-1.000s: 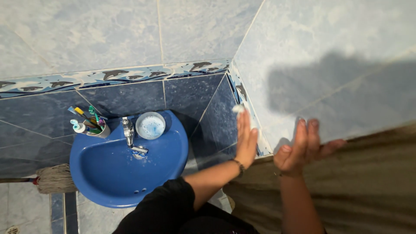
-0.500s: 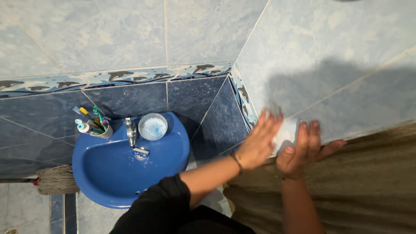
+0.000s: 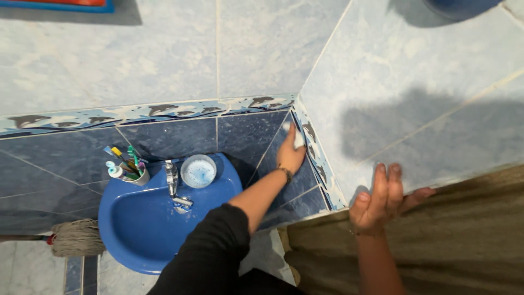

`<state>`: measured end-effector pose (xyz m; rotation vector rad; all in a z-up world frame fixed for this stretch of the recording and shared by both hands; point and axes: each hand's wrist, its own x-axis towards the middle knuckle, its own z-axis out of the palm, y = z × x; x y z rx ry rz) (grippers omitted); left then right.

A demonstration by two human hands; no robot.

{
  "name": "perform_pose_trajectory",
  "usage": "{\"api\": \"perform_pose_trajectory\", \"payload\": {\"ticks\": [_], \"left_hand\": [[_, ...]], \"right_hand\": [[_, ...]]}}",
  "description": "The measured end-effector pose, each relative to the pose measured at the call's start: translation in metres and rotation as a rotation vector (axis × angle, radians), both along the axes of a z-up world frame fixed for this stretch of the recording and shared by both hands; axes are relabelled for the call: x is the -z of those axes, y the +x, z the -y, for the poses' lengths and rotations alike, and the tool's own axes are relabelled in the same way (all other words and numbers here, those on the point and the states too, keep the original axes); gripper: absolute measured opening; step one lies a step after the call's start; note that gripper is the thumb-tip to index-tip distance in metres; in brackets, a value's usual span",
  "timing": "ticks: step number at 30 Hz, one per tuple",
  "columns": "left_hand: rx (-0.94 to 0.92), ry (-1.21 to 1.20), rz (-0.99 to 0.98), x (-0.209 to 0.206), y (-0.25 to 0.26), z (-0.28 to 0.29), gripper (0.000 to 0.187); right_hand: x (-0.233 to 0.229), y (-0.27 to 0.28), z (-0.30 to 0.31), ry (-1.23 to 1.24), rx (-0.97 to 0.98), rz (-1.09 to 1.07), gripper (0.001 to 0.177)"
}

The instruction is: The recorder cleans the tiles and sink in a bathroom using a sponge and a cloth.

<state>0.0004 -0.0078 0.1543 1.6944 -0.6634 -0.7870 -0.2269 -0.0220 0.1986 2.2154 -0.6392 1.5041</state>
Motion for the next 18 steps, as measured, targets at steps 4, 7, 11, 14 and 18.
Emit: {"api": "perform_pose_trajectory", "payload": {"ticks": [4,7,11,14,18], "left_hand": [[-0.261,-0.522,-0.023,0.123,0.034,0.042,0.068],[-0.210,-0.778,0.257,0.017,0.062,-0.032,0.068],[-0.337,-0.673,1.037,-0.083,0.131,-0.092,0.076],[-0.403,-0.514,1.349,-0.100,0.173,-0.105,0.079],[-0.278,-0.051,1.613,-0.036,0.205,-0.068,0.068]], "right_hand": [[-0.001,0.001,0.002,-0.029,-0.002,0.007,0.058],[0.003,0.002,0.010,-0.048,0.006,-0.014,0.056],[0.006,0.005,0.014,-0.132,-0.002,0.040,0.054],[0.005,0.004,0.014,-0.141,0.021,0.015,0.055],[0.007,0.003,0.020,-0.202,0.044,0.020,0.059]]}}
